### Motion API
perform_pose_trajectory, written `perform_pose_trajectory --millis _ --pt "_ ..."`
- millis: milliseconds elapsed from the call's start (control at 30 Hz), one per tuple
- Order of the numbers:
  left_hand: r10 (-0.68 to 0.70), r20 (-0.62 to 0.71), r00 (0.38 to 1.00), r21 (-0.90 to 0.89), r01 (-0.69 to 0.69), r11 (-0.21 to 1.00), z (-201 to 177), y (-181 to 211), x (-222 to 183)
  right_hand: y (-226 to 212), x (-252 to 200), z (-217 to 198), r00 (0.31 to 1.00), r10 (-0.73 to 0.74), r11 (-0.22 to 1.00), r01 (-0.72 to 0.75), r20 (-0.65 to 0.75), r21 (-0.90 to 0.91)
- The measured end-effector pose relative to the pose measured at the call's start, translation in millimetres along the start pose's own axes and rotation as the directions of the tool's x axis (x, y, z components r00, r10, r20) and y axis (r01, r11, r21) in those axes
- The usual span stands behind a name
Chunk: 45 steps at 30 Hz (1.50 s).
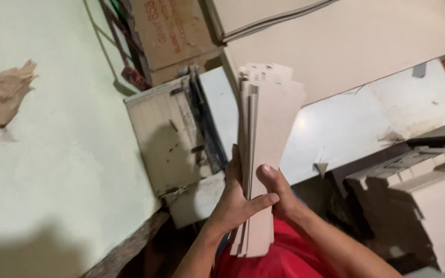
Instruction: The person trims the edges of paper sheets using a paper cutter, then stacks and aligns the trimmed sheets by hand.
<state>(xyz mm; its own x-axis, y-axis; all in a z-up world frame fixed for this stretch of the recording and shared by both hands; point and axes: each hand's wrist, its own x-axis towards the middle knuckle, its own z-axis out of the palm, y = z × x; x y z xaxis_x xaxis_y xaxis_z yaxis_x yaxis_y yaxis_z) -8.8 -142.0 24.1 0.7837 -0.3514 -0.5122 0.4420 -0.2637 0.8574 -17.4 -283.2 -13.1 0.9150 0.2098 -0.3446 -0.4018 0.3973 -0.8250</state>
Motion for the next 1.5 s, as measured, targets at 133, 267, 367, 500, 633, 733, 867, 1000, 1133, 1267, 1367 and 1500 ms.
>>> perform_pose_trajectory --millis 133,267,367,500,633,733,867,1000,1133,1267,1367,1500 --pt "0.052 0.057 0.997 -0.014 -0.051 0.999 36.9 29.9 35.2 -11.5 -3.5 -50.5 0.970 0.167 0.981 -0.146 -0.179 0.126" --pt "-0.156 0.106 0.982 0.060 0.150 0.987 110.4 11.6 97.6 -24.5 -0.3 -133.8 0.795 0.488 0.860 -0.367 -0.360 0.354" --pt "-0.202 0.097 0.975 0.119 0.190 0.974 154.2 -12.8 147.7 -2.5 5.7 -212.0 0.802 0.539 0.832 -0.459 -0.257 0.312" --pt "-0.134 0.040 0.990 0.621 0.081 0.780 192.9 -45.6 198.6 14.4 10.3 -314.2 0.834 0.493 0.818 -0.542 -0.248 -0.195" --pt "0.036 0.102 0.994 0.884 -0.107 0.455 204.8 -101.9 237.0 23.8 -23.6 -366.5 0.814 0.510 0.486 -0.540 -0.278 -0.687" --pt "0.138 0.214 0.967 0.962 -0.233 0.144 201.3 -136.6 268.7 40.8 -31.4 -389.0 0.836 0.469 0.371 -0.479 -0.284 -0.796" --pt "0.137 0.154 0.979 0.973 -0.174 0.149 203.0 -174.1 287.1 54.4 -30.9 -394.1 0.908 0.348 0.174 -0.308 -0.234 -0.935" --pt "0.218 0.051 0.975 0.966 -0.104 0.236 189.0 -170.5 286.0 80.5 -10.1 -397.2 0.962 -0.259 -0.180 0.041 0.087 -0.983" --pt "0.207 0.074 0.975 0.980 -0.110 0.168 189.6 -175.2 287.4 86.5 33.6 -388.3 0.843 -0.442 -0.276 0.196 0.305 -0.941" --pt "0.184 0.072 0.980 0.981 -0.102 0.162 198.6 -176.3 281.2 106.5 80.4 -380.1 0.737 -0.529 -0.259 0.332 0.420 -0.907" --pt "0.187 0.042 0.981 0.985 -0.072 0.156 209.5 -217.1 285.7 127.4 89.6 -372.2 0.711 -0.548 -0.240 0.371 0.441 -0.897" --pt "0.246 0.025 0.969 0.980 -0.073 0.187 204.8 -203.7 286.5 128.6 96.4 -383.4 0.879 -0.302 -0.319 0.272 0.370 -0.908"
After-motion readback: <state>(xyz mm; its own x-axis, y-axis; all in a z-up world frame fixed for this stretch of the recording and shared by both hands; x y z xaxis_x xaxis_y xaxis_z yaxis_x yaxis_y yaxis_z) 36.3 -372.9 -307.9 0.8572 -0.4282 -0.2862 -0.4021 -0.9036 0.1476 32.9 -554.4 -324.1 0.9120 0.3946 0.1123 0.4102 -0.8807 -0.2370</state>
